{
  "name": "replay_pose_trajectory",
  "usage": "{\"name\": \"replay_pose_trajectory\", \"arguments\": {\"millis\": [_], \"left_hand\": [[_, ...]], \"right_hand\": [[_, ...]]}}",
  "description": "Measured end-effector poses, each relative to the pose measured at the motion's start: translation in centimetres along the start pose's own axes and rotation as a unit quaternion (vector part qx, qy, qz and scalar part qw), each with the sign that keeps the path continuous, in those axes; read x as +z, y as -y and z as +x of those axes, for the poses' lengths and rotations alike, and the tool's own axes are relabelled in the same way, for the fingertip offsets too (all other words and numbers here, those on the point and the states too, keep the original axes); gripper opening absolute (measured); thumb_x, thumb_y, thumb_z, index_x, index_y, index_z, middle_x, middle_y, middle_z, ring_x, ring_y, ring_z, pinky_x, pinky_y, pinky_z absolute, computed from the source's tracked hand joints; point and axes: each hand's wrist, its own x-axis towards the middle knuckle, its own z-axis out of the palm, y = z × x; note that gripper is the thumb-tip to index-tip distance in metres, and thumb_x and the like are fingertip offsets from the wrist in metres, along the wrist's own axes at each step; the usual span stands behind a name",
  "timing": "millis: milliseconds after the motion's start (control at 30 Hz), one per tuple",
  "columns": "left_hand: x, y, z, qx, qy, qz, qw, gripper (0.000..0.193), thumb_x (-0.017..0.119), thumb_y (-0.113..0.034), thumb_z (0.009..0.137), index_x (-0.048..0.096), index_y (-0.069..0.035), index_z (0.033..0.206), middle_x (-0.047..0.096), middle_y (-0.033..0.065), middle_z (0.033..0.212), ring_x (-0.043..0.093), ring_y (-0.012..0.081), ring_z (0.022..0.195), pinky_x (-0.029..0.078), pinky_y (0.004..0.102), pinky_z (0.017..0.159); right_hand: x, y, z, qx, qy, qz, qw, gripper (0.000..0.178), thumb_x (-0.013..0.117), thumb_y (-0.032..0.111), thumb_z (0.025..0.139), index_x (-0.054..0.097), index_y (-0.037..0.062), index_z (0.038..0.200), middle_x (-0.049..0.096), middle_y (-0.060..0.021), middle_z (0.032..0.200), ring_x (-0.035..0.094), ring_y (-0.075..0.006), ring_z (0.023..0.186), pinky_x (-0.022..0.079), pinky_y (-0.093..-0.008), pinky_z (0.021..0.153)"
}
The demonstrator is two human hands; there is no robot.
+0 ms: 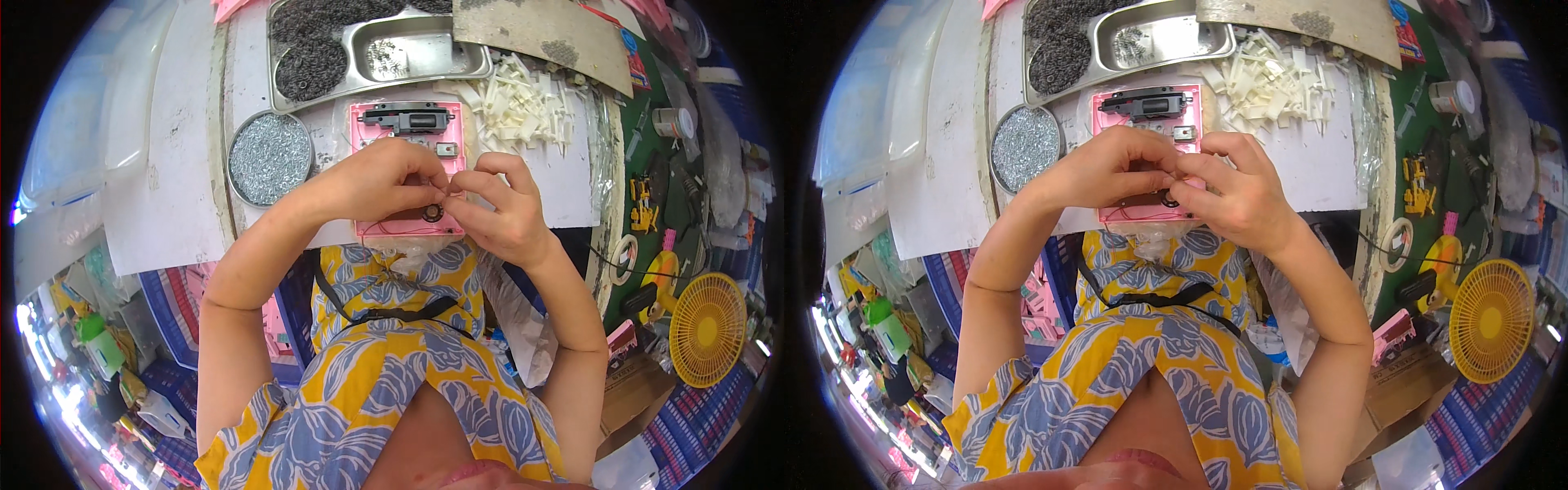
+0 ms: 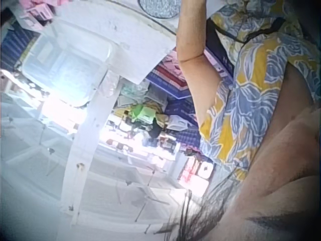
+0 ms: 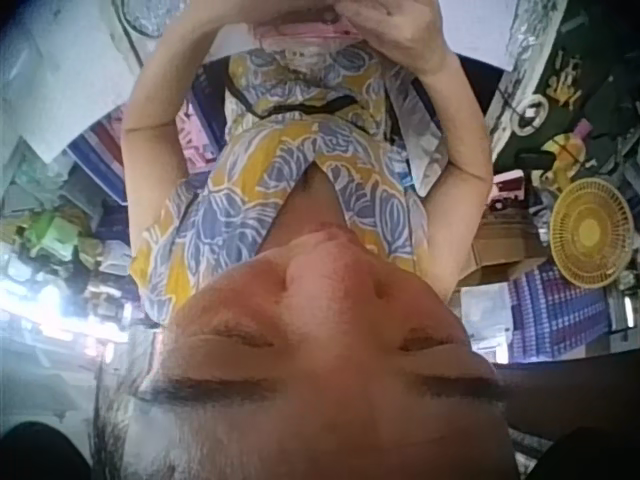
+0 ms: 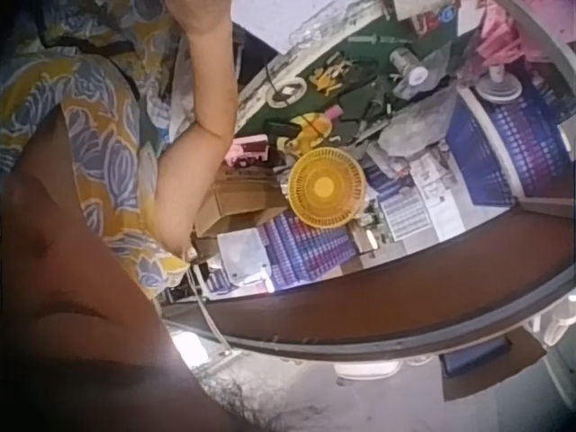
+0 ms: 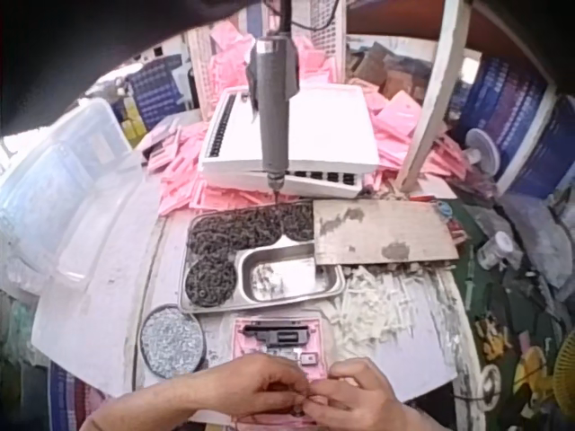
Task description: Assembling electronic components into a pink plastic housing, including soldering wires and driving screws.
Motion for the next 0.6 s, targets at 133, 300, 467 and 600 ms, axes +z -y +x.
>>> {"name": "replay_pose_trajectory", "arguments": {"millis": [133, 300, 467, 600], "left_hand": [[0.7, -2.1, -0.3, -0.156, -0.063, -0.139, 0.976, 0.017, 0.068, -0.012, 0.095, 0.072, 0.002, 0.103, 0.073, 0.0057, 0.081, 0.064, 0.0079, 0.064, 0.05, 0.0262, 0.057], [2.4, -0.7, -1.4, -0.09, -0.232, -0.093, 0.964, 0.014, 0.07, -0.001, 0.092, 0.076, 0.002, 0.104, 0.071, 0.0035, 0.084, 0.057, 0.005, 0.064, 0.044, 0.0199, 0.056], [4.0, -0.8, -0.1, 0.014, -0.29, -0.042, 0.956, 0.013, 0.07, 0.003, 0.089, 0.076, 0.001, 0.101, 0.071, 0.0067, 0.091, 0.061, 0.0102, 0.069, 0.046, 0.0228, 0.062], [3.5, -1.0, -1.0, 0.018, -0.298, 0.039, 0.954, 0.01, 0.07, 0.003, 0.089, 0.074, 0.002, 0.098, 0.071, 0.0094, 0.095, 0.066, 0.0167, 0.087, 0.051, 0.0277, 0.079]], "right_hand": [[-3.4, 1.5, -1.3, 0.119, -0.004, 0.019, 0.993, 0.026, 0.077, 0.007, 0.067, 0.072, 0.0124, 0.092, 0.068, -0.0024, 0.109, 0.058, -0.0297, 0.106, 0.053, -0.0396, 0.084], [-13.1, -0.8, -12.5, 0.506, -0.386, 0.236, 0.734, 0.024, 0.072, 0.003, 0.091, 0.064, 0.0049, 0.114, 0.068, -0.0102, 0.106, 0.065, -0.0212, 0.086, 0.055, -0.0313, 0.078], [-19.3, -7.0, -20.4, 0.459, -0.633, 0.315, 0.538, 0.032, 0.074, 0.001, 0.09, 0.058, 0.0057, 0.117, 0.068, -0.0085, 0.095, 0.063, -0.0167, 0.073, 0.054, -0.0327, 0.064], [-21.4, -15.5, -19.1, 0.46, -0.625, 0.247, 0.58, 0.028, 0.081, 0.002, 0.085, 0.064, 0.0073, 0.107, 0.065, -0.0027, 0.079, 0.059, -0.0141, 0.06, 0.051, -0.0298, 0.052]]}}
